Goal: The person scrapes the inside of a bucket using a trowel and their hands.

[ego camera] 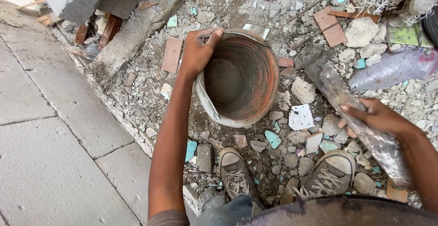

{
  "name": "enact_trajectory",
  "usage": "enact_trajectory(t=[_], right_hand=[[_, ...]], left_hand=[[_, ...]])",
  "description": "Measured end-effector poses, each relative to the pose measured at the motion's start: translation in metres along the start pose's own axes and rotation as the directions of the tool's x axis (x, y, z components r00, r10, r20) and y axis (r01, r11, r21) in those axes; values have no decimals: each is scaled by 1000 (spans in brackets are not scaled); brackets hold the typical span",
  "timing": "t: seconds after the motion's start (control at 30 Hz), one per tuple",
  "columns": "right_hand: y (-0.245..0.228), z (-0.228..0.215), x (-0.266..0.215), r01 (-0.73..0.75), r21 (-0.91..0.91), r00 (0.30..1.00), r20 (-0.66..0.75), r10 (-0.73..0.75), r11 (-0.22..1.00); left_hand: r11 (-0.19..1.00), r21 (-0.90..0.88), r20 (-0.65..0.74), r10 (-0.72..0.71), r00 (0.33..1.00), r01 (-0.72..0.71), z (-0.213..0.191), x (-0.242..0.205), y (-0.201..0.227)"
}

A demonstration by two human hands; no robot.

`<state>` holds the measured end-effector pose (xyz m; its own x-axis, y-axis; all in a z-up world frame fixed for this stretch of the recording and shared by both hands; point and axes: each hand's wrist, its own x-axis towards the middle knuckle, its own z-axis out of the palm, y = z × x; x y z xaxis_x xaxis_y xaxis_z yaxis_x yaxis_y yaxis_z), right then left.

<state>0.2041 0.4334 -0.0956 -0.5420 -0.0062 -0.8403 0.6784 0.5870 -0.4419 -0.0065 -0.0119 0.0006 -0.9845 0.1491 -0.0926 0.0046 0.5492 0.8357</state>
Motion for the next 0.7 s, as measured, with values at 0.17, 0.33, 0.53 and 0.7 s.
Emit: enact_trajectory(t=[0.17, 0.33, 0.53, 0.7], right_hand=[[-46, 6, 26, -37, 135, 999, 10, 36, 990], [-23, 3, 62, 85, -96, 994, -66, -91, 992], [-4, 1, 12, -44, -60, 999, -16, 43, 997], [-35, 7, 7, -106, 224, 994, 27, 102, 969]], left_hand=[[999, -6, 14, -50, 999, 50, 6, 1, 9], [998, -6, -17, 69, 997, -69, 5, -1, 5], [1000, 19, 4, -17, 1000, 17, -3, -3, 2], [998, 17, 11, -66, 998, 65, 0, -2, 10]])
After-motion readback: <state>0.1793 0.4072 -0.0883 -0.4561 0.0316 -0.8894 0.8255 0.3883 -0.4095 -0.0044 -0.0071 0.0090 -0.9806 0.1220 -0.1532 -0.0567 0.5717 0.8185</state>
